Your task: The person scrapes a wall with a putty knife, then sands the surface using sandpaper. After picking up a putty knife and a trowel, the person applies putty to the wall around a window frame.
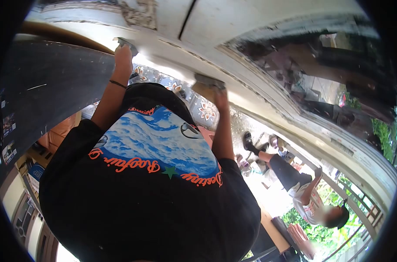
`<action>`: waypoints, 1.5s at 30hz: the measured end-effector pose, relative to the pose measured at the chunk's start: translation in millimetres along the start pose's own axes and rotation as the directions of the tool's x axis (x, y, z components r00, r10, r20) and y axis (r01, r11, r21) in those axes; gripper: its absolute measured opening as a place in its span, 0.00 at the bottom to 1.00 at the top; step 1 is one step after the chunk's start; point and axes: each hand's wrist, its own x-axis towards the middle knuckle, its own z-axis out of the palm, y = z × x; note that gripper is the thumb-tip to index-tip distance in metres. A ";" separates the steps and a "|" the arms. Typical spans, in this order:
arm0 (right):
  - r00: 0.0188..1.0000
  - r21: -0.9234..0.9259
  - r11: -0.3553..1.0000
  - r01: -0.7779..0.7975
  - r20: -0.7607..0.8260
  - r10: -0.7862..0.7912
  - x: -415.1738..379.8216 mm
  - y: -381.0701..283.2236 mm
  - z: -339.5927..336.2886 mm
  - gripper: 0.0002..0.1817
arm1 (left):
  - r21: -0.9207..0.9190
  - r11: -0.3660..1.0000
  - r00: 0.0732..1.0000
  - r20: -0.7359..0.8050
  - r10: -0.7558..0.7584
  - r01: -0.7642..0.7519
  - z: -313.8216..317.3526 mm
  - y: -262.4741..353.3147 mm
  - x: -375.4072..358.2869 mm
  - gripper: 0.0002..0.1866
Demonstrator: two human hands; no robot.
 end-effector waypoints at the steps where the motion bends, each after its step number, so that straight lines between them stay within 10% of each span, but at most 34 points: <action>1: 0.999 -0.137 0.990 -0.019 -0.053 0.012 -5.7 -10.0 -2.0 0.14 | -0.011 1.000 1.000 0.014 -0.004 0.004 -23.7 11.6 23.0 0.12; 2: 0.998 -0.382 0.922 0.061 0.005 -0.065 -16.3 -0.4 -32.3 0.14 | -0.063 0.997 0.998 0.024 -0.051 0.052 -25.5 8.4 23.7 0.13; 5: 0.896 0.003 0.930 -0.368 -0.268 0.355 -42.9 -33.5 -84.6 0.14 | -0.112 0.989 0.993 -0.056 -0.103 0.097 -20.8 24.2 5.6 0.12; 9: 0.872 -0.345 0.854 -0.388 -0.437 0.220 -62.6 4.5 -109.7 0.10 | -0.249 0.964 0.995 0.017 -0.097 0.098 -28.8 41.1 4.3 0.11; 13: 0.864 0.052 0.905 -0.423 -0.279 0.420 -30.0 -55.8 -49.3 0.09 | -0.244 0.967 0.997 0.047 -0.061 0.070 -43.3 44.3 21.2 0.13; 14: 0.998 -0.333 0.942 -0.047 -0.053 0.031 -21.1 -30.7 -38.6 0.12 | -0.126 0.992 0.999 0.030 -0.025 0.028 -45.8 46.1 22.6 0.14; 18: 0.980 -0.044 0.982 0.186 0.087 -0.181 42.4 -101.1 56.8 0.13 | -0.383 0.918 0.992 -0.037 -0.124 0.100 -48.1 65.7 38.9 0.15; 20: 0.779 -0.287 0.725 0.626 0.272 -0.565 66.3 -167.8 83.5 0.12 | -0.420 0.906 0.993 -0.074 -0.090 0.051 -52.0 71.3 49.5 0.16; 24: 0.540 -0.211 0.501 0.840 0.229 -0.810 100.7 -230.9 147.5 0.12 | -0.236 0.960 0.975 -0.196 0.108 -0.154 -61.1 89.6 69.5 0.16; 26: 0.491 -0.107 0.481 0.870 0.104 -0.865 115.2 -269.2 162.9 0.29 | -0.160 0.926 0.922 -0.248 0.298 -0.343 -68.2 111.9 72.6 0.14; 29: 0.782 0.204 0.799 0.566 0.175 -0.598 118.6 -301.1 171.5 0.21 | -0.052 0.817 0.796 -0.267 0.543 -0.575 -73.6 152.2 63.8 0.12; 33: 0.806 -0.098 0.805 0.585 0.180 -0.564 108.4 -279.1 163.7 0.19 | -0.078 0.866 0.856 -0.213 0.470 -0.495 -65.3 142.8 50.3 0.10; 35: 0.813 0.203 0.816 0.542 0.120 -0.570 96.0 -260.7 145.4 0.19 | 0.130 0.901 0.834 -0.342 0.433 -0.414 -55.1 117.3 54.0 0.08; 38: 0.944 -0.052 0.974 0.220 0.264 -0.199 76.5 -236.4 105.6 0.20 | -0.055 0.948 0.925 -0.245 0.291 -0.313 -39.8 97.0 29.3 0.09; 41: 0.995 0.247 0.969 0.024 -0.101 0.001 33.7 -225.3 71.6 0.23 | -0.137 0.950 0.948 -0.193 0.254 -0.282 -24.4 82.6 8.1 0.09; 45: 0.957 0.106 0.960 -0.259 -0.108 0.270 -2.8 -176.3 18.1 0.26 | -0.088 0.974 0.966 -0.175 0.189 -0.206 -21.3 55.2 4.7 0.10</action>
